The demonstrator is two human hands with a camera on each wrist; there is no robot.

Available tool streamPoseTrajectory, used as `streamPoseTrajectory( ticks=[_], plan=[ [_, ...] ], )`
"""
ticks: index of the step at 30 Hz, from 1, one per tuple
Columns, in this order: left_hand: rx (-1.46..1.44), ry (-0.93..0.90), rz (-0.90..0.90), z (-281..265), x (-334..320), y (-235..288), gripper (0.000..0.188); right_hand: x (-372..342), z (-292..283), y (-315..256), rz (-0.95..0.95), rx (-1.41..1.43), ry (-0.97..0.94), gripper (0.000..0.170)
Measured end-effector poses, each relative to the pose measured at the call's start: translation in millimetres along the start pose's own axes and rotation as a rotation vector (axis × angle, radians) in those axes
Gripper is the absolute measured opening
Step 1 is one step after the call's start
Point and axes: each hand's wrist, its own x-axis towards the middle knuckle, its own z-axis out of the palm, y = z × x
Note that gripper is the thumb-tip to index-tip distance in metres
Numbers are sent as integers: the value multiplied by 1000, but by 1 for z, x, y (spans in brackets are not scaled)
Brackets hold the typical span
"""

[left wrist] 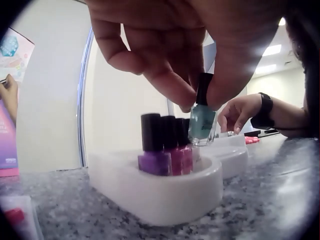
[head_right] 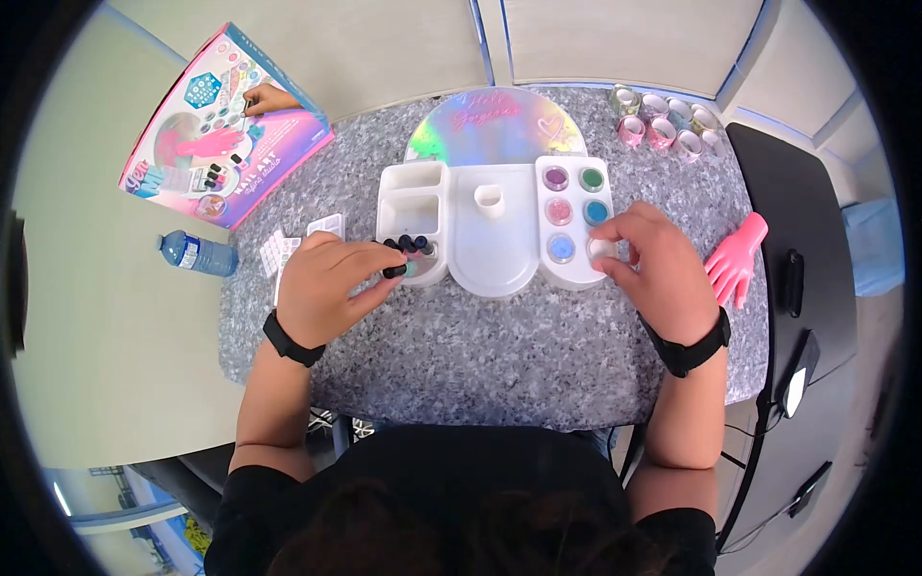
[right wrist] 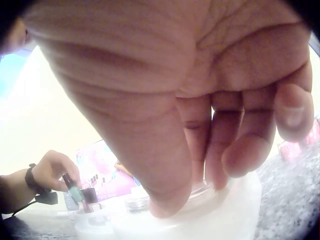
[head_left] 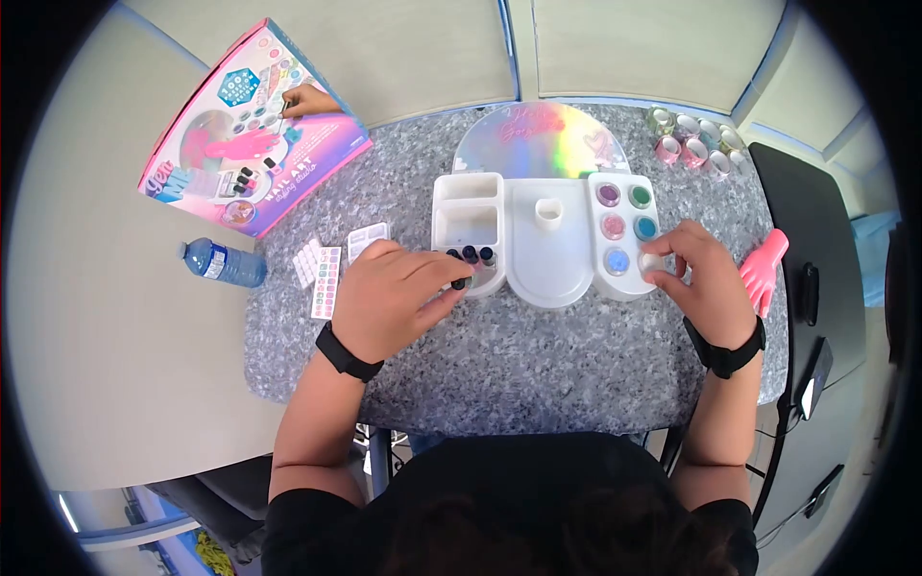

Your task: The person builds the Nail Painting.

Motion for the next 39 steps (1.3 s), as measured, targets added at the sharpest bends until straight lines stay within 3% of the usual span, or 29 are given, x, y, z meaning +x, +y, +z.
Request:
streamPoseTrajectory(
  ticks=[10, 17, 19, 22, 25, 28, 30, 34, 39],
  plan=[
    [106, -2, -119, 27, -11, 9, 30, -1, 0, 1, 14, 20, 0, 30],
    [181, 136, -158, 13, -6, 19, 28, 2, -8, 2, -67, -82, 7, 36],
    [220, 165, -129, 4, -7, 26, 29, 6, -15, -6, -62, -116, 69, 38],
    [141, 212, -111, -13, 0, 41, 30, 22, -31, -1, -148, -252, 390, 37],
    [-70, 138, -123, -18, 6, 55, 27, 58, -52, 11, -200, -385, 468, 34],
    [-173, 158, -92, -13, 13, 56, 21, 108, -54, 49, -75, -542, 395, 27],
    [-239, 304, 3, -2, 15, 49, 16, 137, -52, 69, 94, -647, 269, 28],
    [-502, 274, 16, -5, 2, 57, 16, 169, -35, 89, 335, -841, 110, 30],
    [-541, 249, 71, 10, 4, 54, 15, 201, -17, 126, 442, -759, 101, 35]
  ],
)
